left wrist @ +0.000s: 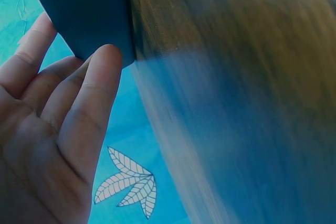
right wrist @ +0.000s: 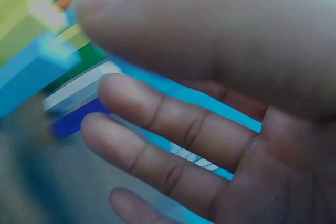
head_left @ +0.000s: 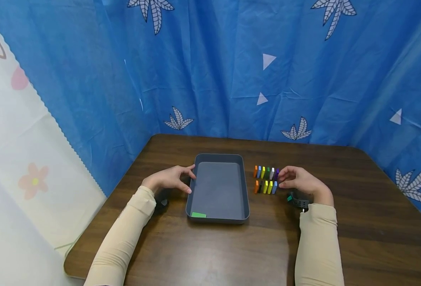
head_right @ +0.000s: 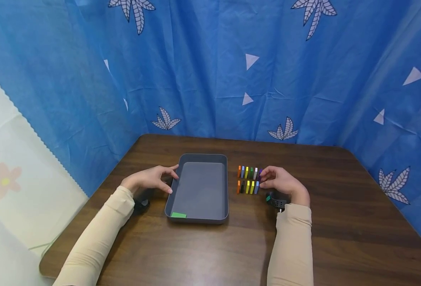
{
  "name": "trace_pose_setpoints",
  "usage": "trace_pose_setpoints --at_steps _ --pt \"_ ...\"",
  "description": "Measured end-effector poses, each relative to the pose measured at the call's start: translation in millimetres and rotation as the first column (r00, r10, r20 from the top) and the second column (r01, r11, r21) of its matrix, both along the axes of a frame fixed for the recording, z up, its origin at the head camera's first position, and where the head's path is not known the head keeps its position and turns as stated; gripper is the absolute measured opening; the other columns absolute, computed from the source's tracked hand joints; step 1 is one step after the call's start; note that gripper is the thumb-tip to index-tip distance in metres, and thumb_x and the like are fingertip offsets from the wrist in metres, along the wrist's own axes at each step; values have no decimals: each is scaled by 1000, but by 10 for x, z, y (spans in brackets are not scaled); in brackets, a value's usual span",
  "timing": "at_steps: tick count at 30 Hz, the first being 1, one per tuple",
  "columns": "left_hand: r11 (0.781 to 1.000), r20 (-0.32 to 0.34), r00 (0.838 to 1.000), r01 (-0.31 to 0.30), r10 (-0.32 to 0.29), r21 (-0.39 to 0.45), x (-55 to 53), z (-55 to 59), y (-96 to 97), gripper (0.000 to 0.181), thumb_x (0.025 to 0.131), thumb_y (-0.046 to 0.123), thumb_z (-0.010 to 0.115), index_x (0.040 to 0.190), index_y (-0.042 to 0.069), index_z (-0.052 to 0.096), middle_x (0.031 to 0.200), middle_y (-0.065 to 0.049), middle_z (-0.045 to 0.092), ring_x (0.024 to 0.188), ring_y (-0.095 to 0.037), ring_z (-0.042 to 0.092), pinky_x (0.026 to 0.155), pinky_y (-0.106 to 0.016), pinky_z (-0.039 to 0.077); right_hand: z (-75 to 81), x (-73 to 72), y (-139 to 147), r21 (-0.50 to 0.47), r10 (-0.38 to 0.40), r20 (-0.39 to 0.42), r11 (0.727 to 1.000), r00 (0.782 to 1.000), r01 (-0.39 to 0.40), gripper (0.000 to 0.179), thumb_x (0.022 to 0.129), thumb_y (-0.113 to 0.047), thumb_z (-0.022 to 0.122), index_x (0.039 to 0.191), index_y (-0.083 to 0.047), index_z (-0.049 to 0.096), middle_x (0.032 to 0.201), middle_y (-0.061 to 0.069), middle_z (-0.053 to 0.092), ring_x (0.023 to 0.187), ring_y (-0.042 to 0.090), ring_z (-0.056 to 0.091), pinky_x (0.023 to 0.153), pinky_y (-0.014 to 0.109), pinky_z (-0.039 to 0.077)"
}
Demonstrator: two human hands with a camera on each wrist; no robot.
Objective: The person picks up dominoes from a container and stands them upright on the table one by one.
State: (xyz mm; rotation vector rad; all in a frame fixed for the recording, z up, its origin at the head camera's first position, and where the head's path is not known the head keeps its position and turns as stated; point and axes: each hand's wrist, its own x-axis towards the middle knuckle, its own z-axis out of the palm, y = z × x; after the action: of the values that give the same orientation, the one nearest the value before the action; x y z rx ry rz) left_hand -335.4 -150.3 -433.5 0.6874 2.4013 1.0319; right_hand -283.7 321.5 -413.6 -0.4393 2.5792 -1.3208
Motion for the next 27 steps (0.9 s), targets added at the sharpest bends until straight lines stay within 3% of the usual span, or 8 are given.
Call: trace_pose_setpoints --at_steps 7,11,14,19,22,27 --pt "1000 0 1000 -3 3 -2 -18 11 -7 51 81 25 85 127 13 66 169 -3 18 156 -33 15 123 -58 20 430 122 -212 20 20 -136 1000 991 -17 34 94 -8 67 122 6 53 111 21 61 96 23 61 81 24 58" --pt "1000 1 1000 1 -1 3 -21 -7 -7 52 80 25 85 127 12 66 169 -4 18 156 -34 15 123 -58 19 615 145 -516 29 113 -181 994 977 -109 32 92 -6 70 121 1 57 109 17 63 96 24 63 80 27 59" --pt "1000 -9 1000 11 -11 0 -17 -12 -11 53 80 26 85 128 11 66 169 -5 18 155 -36 16 122 -59 21 703 112 -806 59 227 -184 974 956 -220 33 90 -6 72 121 -3 60 110 13 66 101 27 63 84 31 58" --pt "1000 -22 1000 1 -1 -9 -19 -13 -11 53 80 28 86 127 12 67 168 -4 19 155 -35 18 122 -60 22 802 30 -1313 176 421 -159 902 893 -394 36 90 -7 72 125 -9 63 117 7 67 105 23 64 92 38 56" --pt "1000 -16 1000 0 0 -17 -22 -15 -6 54 79 30 86 127 13 67 168 -4 20 155 -35 18 122 -61 20 801 -16 -1559 235 527 -136 840 839 -489 38 90 -6 71 127 -9 63 119 7 67 105 21 65 93 38 56" --pt "1000 -12 1000 3 -3 -28 -28 -4 -3 55 80 31 85 128 12 67 168 -5 19 154 -37 18 121 -63 20 652 -120 -1884 226 666 -2 727 746 -649 43 90 0 69 132 -5 59 126 13 64 111 28 65 96 35 56"
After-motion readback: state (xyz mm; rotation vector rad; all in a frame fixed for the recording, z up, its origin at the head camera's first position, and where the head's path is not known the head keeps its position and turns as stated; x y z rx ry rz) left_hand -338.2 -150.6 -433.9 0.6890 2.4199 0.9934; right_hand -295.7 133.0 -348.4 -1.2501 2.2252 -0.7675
